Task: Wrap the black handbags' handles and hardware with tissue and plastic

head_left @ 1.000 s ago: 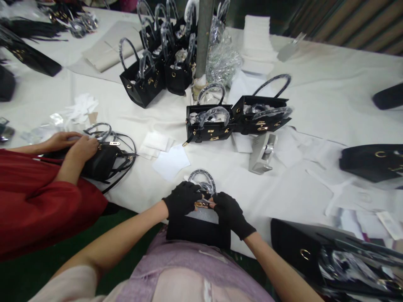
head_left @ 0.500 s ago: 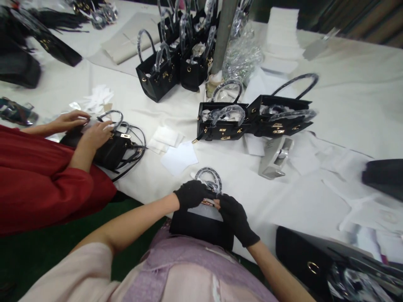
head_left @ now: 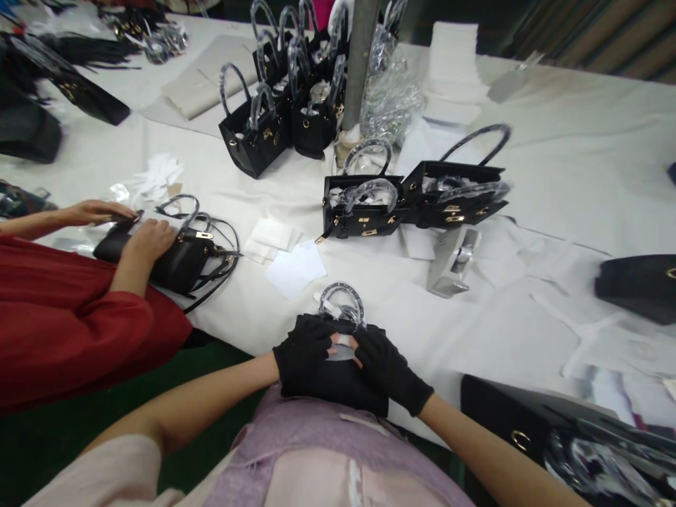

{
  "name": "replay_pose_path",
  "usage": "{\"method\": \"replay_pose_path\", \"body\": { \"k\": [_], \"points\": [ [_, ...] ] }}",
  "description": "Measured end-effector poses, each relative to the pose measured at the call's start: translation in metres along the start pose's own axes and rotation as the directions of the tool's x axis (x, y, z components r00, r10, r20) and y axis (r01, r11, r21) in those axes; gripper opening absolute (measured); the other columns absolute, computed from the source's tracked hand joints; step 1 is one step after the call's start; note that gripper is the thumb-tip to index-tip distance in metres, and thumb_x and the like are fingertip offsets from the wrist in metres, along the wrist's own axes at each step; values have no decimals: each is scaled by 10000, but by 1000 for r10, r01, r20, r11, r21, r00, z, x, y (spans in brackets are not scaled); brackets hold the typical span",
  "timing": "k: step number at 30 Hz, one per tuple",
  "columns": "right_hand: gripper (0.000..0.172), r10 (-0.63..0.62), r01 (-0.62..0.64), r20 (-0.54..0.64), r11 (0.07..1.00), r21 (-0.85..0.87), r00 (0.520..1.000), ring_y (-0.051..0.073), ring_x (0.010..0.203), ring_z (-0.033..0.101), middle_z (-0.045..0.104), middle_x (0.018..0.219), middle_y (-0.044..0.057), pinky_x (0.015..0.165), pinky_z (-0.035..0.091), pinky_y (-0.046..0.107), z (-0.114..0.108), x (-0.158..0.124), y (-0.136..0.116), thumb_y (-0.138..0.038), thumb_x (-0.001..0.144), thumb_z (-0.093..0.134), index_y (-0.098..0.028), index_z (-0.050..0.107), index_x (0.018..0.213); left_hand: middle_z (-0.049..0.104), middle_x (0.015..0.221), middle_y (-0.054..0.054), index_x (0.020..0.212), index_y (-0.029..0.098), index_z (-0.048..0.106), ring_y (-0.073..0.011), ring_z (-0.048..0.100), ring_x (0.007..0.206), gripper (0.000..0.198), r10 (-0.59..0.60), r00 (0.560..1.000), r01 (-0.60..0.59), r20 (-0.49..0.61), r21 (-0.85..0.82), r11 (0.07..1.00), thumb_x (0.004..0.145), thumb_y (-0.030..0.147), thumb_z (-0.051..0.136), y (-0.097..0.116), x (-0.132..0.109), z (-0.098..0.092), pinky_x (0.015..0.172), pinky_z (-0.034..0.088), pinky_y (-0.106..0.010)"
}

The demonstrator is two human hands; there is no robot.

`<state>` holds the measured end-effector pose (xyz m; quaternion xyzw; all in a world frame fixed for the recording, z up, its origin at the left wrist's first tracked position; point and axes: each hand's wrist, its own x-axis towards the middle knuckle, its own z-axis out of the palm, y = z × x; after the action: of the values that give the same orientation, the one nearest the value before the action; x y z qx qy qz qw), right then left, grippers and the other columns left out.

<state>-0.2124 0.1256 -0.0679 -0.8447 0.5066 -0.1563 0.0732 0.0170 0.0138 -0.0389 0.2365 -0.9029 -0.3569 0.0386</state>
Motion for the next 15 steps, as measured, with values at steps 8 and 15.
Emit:
{"method": "replay_pose_path", "body": {
  "k": [8, 15],
  "points": [
    [269, -25, 24, -84, 1000, -9, 996, 320, 1163, 593, 662, 1187, 172, 931, 543, 543, 1, -1, -5, -90, 899, 551, -137, 655, 1143, 741, 957, -53, 959, 188, 739, -226, 673, 927, 233, -284, 911, 269, 298, 93, 959, 885, 284, 540, 4, 53, -25, 817, 506, -316],
    [259, 226, -196, -168, 965, 177, 960, 297, 1153, 580, 653, 1187, 118, 955, 523, 518, -1, 0, -24, -126, 947, 474, -201, 602, 1159, 701, 1009, -70, 1017, 179, 707, -218, 634, 971, 250, -174, 961, 167, 213, 50, 985, 907, 272, 503, 4, 42, -14, 856, 482, -316]
  ]
}}
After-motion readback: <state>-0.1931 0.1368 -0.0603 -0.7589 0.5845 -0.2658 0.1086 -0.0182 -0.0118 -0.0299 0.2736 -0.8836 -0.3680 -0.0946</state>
